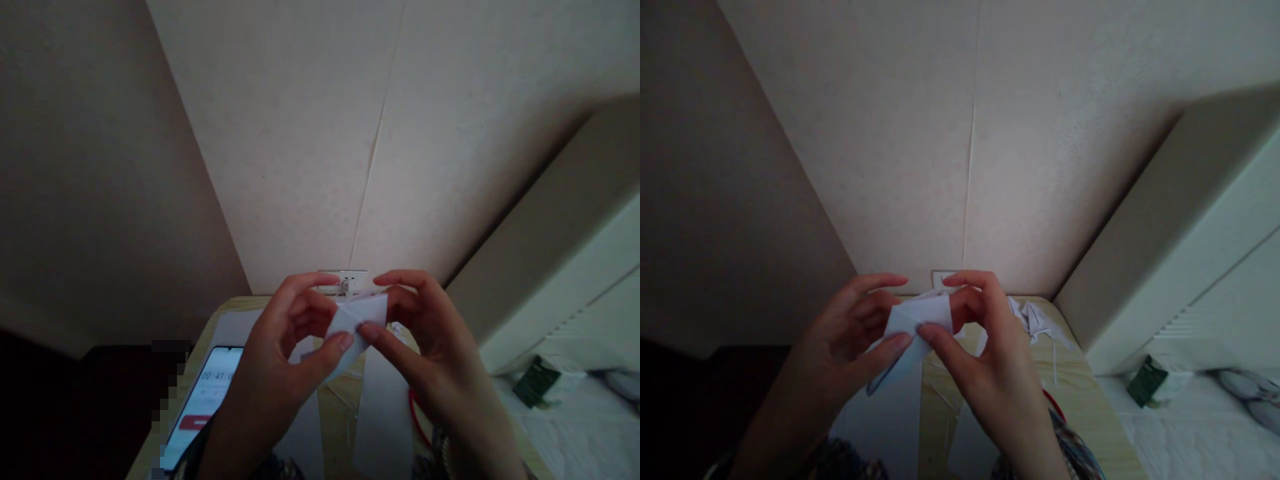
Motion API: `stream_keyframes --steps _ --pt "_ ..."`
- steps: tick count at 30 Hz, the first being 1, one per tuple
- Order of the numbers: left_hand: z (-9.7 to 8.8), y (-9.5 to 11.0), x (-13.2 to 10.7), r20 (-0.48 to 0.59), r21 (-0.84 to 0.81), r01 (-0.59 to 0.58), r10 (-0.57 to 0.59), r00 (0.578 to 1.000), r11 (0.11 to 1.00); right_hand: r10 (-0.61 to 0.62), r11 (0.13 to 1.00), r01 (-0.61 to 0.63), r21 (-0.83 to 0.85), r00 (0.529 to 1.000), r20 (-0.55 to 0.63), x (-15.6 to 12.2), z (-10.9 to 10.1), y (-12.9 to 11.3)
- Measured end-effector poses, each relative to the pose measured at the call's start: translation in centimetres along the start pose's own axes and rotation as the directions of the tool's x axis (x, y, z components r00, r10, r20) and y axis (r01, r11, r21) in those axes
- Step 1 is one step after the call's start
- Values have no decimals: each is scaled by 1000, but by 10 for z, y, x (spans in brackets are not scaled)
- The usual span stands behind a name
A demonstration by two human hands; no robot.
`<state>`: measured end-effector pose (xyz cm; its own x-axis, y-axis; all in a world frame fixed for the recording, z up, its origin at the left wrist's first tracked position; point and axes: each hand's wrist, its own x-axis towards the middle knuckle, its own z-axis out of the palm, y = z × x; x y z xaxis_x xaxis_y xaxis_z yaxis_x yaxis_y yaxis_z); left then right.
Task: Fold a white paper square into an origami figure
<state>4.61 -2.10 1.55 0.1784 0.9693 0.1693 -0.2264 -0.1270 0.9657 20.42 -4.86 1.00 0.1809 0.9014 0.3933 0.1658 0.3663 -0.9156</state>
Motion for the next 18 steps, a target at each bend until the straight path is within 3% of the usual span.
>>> stream_keyframes --steps 5,12,16,18 --pt "-13 -4 -3 178 180 -106 73 981 978 -52 998 53 -25 999 14 -1 1 -1" --pt "-23 -8 1 227 336 -274 205 952 901 -94 975 105 -194 994 64 -3 1 -5" --pt "-28 -2 3 272 387 -310 214 938 868 -151 934 204 -294 970 192 -2 -2 -10" --pt "-30 -2 4 252 392 -310 223 942 866 -165 931 213 -298 970 178 -2 -2 -10"
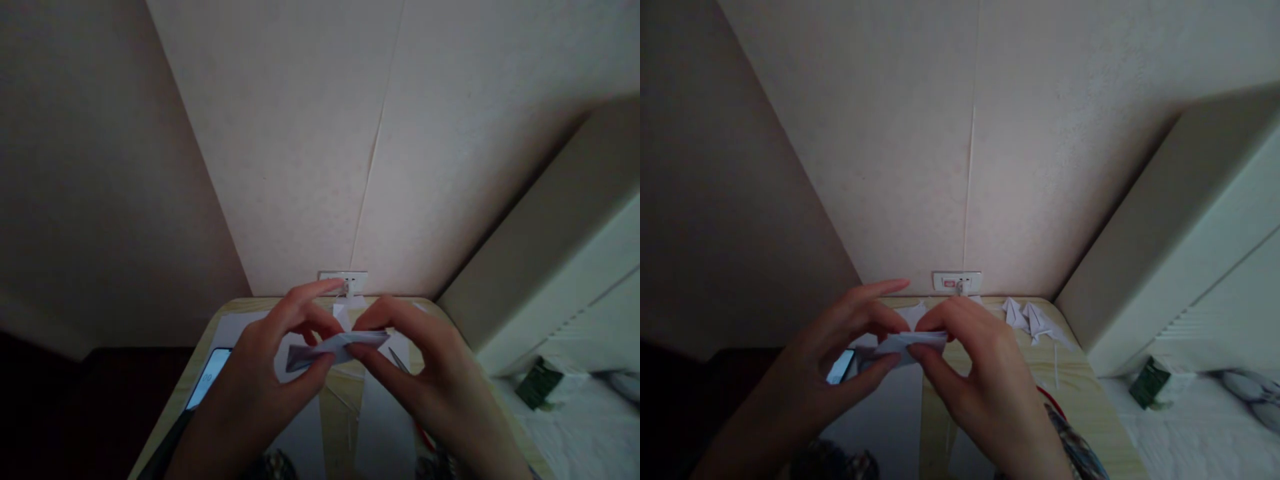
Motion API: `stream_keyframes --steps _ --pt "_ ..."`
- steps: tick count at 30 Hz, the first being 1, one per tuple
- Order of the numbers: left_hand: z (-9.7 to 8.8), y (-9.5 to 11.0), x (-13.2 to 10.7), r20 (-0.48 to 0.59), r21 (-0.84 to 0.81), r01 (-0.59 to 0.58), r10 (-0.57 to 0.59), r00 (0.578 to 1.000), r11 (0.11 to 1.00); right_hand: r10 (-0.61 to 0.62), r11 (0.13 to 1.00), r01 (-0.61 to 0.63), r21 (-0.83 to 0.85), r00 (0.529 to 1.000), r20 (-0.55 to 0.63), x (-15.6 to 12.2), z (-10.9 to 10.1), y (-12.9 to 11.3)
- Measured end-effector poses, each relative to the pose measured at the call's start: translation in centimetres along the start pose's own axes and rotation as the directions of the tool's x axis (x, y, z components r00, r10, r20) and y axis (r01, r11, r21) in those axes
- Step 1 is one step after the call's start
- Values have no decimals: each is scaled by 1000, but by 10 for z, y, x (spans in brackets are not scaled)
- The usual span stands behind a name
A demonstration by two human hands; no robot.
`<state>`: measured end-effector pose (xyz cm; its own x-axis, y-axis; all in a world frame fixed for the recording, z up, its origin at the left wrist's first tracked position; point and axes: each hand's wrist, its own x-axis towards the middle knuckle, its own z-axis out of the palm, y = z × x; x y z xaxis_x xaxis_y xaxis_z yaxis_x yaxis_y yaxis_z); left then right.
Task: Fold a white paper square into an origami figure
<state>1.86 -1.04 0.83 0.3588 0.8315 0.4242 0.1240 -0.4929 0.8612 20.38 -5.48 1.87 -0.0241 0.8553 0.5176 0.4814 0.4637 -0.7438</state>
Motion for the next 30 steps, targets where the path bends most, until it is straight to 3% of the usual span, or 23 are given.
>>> stream_keyframes --steps 5,8,11,15,18,21,24,30 --pt "6 1 1 -94 -122 103 -115 989 987 85 986 -57 155 980 -180 -6 3 -1" --pt "11 6 2 -215 -326 173 -251 944 930 142 980 -105 171 966 -217 -9 3 -3" --pt "15 9 5 -244 -467 135 -275 930 874 152 981 -131 143 976 -153 -8 2 -3" --pt "25 8 9 -302 -600 74 -311 901 796 121 992 -121 43 992 21 -1 2 -1" --pt "32 7 12 -317 -669 55 -351 881 741 128 990 -129 50 991 31 1 4 1" --pt "36 4 12 -250 -669 99 -349 903 737 165 981 -161 110 986 -26 0 5 3" --pt "34 1 10 -194 -594 158 -331 923 789 183 974 -177 144 983 -26 -1 3 4" --pt "29 5 8 -208 -483 173 -305 929 858 168 980 -169 102 986 23 2 -1 3"
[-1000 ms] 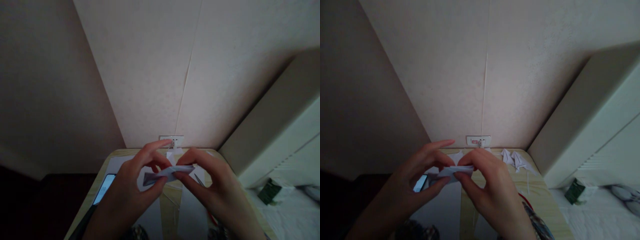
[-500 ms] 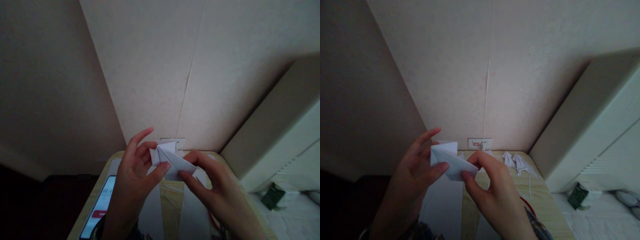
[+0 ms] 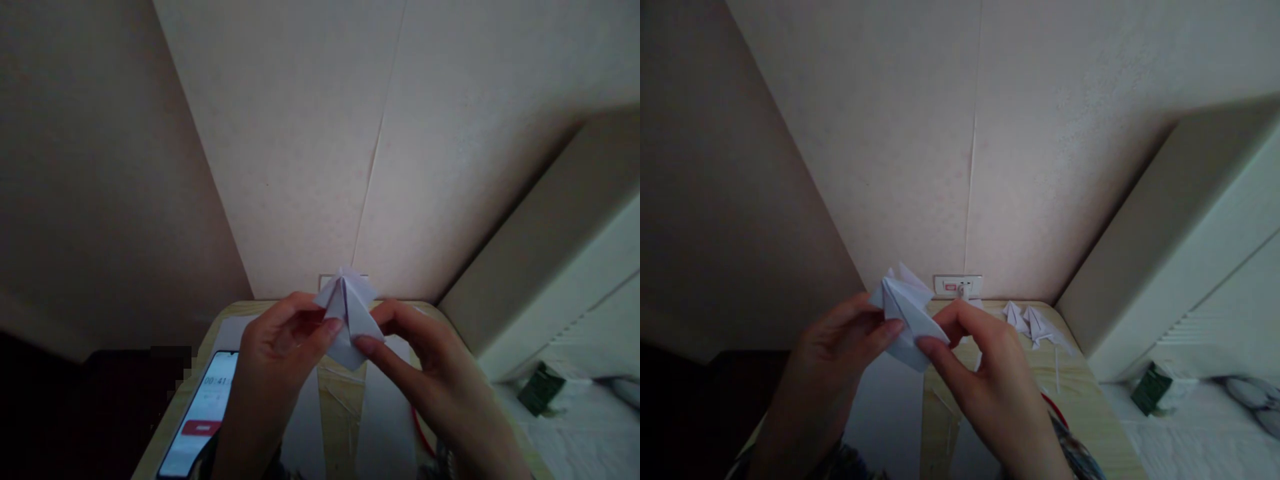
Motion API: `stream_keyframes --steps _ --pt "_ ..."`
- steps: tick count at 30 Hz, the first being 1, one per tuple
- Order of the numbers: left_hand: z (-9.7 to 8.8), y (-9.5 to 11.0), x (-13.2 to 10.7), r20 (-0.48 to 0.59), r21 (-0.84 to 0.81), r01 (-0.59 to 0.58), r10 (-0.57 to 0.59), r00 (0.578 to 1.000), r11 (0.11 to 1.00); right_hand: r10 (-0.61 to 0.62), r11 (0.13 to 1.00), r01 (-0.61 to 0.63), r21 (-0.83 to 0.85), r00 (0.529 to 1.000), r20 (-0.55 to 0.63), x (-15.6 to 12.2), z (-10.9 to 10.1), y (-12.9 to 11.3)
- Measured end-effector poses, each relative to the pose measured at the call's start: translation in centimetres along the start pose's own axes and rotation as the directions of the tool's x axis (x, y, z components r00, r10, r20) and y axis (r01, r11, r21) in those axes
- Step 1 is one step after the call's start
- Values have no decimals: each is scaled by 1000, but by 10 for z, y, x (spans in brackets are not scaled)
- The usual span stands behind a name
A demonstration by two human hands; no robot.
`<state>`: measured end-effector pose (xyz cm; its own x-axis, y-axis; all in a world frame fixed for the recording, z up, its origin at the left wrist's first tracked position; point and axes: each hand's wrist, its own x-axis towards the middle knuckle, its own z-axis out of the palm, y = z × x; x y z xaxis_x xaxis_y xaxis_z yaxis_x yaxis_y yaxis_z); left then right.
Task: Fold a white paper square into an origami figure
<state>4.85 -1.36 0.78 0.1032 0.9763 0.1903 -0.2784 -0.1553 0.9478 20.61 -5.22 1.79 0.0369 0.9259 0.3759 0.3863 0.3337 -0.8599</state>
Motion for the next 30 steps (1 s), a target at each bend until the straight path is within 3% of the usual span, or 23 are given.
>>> stream_keyframes --steps 7,11,15,23,30 --pt "6 7 -4 1 -100 148 -149 989 984 -4 1000 4 10 1000 -5 0 2 2" --pt "5 6 -3 -42 -77 145 -149 988 986 -57 998 57 20 998 -19 0 -3 4" --pt "3 6 -2 -15 -45 145 -146 989 988 -121 991 124 45 990 -66 -2 -6 7" --pt "0 4 1 43 -66 139 -137 990 988 -325 929 320 -188 946 2 -4 -10 5" --pt "5 7 -2 -40 -122 165 -171 984 979 -377 877 387 -285 922 92 -4 -14 8"
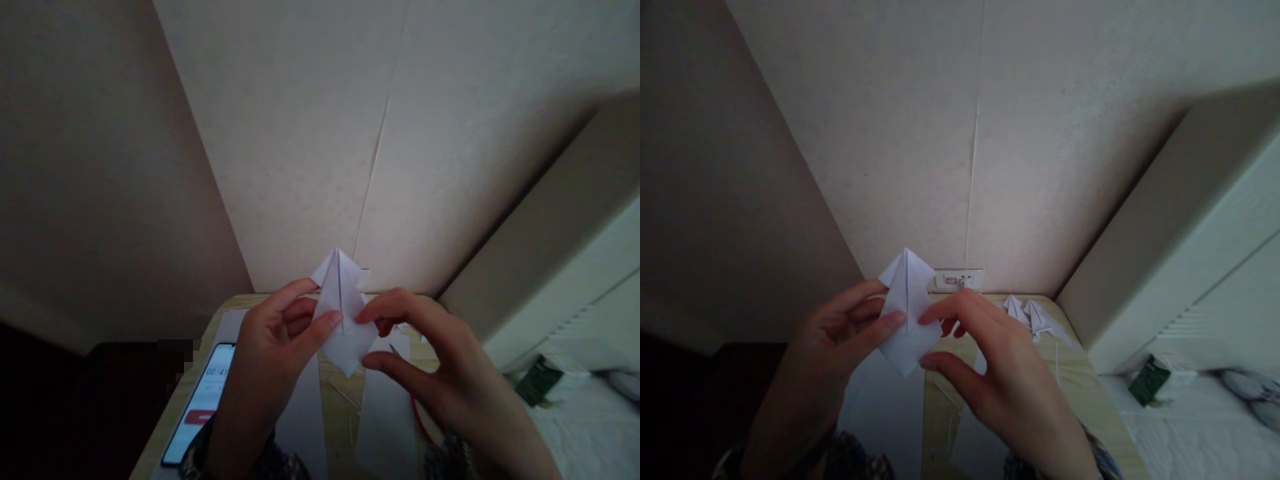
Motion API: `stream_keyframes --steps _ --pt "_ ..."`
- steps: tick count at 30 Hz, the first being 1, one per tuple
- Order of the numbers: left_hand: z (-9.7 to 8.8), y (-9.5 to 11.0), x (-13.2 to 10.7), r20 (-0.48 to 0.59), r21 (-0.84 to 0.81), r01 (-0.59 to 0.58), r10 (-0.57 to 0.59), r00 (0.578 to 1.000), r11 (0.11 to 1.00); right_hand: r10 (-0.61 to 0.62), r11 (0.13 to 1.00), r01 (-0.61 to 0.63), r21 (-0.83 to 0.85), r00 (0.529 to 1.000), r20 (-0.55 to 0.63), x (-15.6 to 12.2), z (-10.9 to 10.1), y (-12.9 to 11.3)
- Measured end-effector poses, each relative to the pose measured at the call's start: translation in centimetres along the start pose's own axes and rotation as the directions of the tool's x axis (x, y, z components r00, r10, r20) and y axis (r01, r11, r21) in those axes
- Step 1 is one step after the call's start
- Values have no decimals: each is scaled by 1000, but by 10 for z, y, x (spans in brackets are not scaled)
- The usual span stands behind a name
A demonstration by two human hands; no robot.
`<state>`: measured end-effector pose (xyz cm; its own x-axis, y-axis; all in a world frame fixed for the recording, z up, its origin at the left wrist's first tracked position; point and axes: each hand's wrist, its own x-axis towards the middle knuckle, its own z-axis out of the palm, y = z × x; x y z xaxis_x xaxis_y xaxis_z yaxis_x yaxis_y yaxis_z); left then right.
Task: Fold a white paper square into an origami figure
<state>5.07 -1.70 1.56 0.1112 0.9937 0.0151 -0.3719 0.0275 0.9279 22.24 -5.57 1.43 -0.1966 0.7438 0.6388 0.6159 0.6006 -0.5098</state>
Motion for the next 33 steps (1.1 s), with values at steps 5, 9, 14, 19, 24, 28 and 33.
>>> stream_keyframes --steps 5,9,14,19,24,28,33 --pt "1 -2 0 -65 -19 -17 15 998 1000 -4 1000 4 1 1000 13 0 0 1" --pt "-6 -5 2 -97 98 -86 95 991 992 8 1000 -9 7 1000 18 -1 -1 1" --pt "-13 -4 4 -20 114 -83 86 996 990 25 1000 -25 12 1000 13 0 -3 1" --pt "-12 -4 2 17 154 -63 61 998 986 45 999 -45 13 999 -2 2 -2 1" --pt "-12 -3 4 69 184 -78 67 995 980 51 998 -51 29 998 -27 0 -1 2" --pt "-9 -1 2 57 177 -105 96 994 979 116 992 -112 57 990 -78 -1 3 3" --pt "-7 1 -4 30 180 -48 44 999 983 170 971 -146 190 978 -120 -1 8 2"
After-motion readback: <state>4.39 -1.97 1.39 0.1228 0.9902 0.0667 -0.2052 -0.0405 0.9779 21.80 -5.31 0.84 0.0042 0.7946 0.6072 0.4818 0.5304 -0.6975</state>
